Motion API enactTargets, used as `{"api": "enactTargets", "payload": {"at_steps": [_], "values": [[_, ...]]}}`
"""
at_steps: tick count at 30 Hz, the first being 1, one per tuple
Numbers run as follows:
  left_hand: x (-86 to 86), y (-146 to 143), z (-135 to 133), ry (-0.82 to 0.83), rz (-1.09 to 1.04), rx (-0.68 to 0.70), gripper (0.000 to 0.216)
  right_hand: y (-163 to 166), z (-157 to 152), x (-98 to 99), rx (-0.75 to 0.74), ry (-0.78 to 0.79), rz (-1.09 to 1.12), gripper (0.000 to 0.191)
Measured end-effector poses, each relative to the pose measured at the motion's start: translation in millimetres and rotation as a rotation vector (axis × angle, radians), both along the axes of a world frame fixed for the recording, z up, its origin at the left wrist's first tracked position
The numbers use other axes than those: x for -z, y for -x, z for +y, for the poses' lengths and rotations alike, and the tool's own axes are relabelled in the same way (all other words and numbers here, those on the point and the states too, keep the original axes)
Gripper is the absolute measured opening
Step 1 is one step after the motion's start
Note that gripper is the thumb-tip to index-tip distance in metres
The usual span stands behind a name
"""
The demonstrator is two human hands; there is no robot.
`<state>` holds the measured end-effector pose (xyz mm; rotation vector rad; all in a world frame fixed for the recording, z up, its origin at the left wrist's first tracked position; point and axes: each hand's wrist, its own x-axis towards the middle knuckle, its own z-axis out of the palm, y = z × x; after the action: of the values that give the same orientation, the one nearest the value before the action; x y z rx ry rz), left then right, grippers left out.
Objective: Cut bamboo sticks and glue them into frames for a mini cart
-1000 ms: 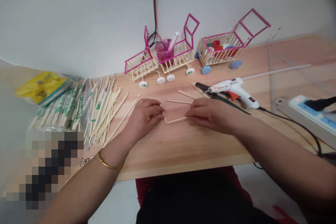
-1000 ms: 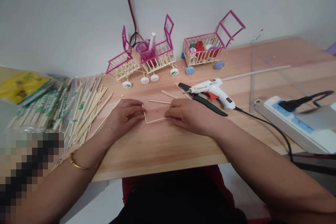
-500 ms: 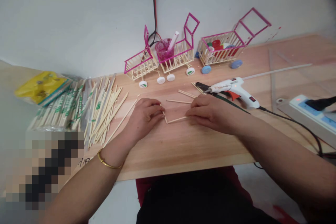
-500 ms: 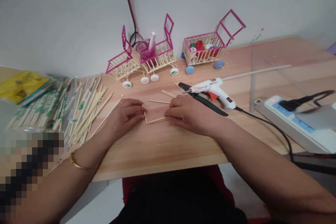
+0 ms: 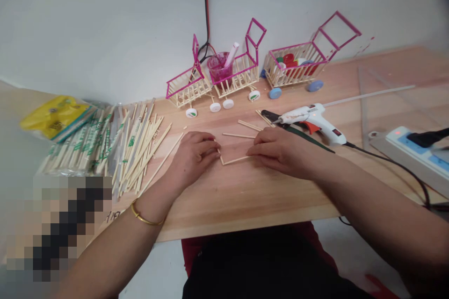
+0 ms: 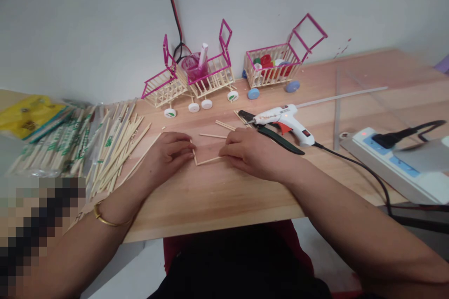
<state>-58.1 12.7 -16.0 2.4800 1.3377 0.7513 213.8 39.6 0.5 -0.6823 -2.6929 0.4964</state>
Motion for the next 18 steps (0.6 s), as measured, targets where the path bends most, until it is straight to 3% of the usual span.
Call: {"api": "enactTargets", "payload": {"at_steps": [18], "values": [[-0.7,-0.5,0.3,0.013,0.006,-0.003,0.017,3.1,-0.1,1.1,0.012,0.044,-0.026,0.022]]}}
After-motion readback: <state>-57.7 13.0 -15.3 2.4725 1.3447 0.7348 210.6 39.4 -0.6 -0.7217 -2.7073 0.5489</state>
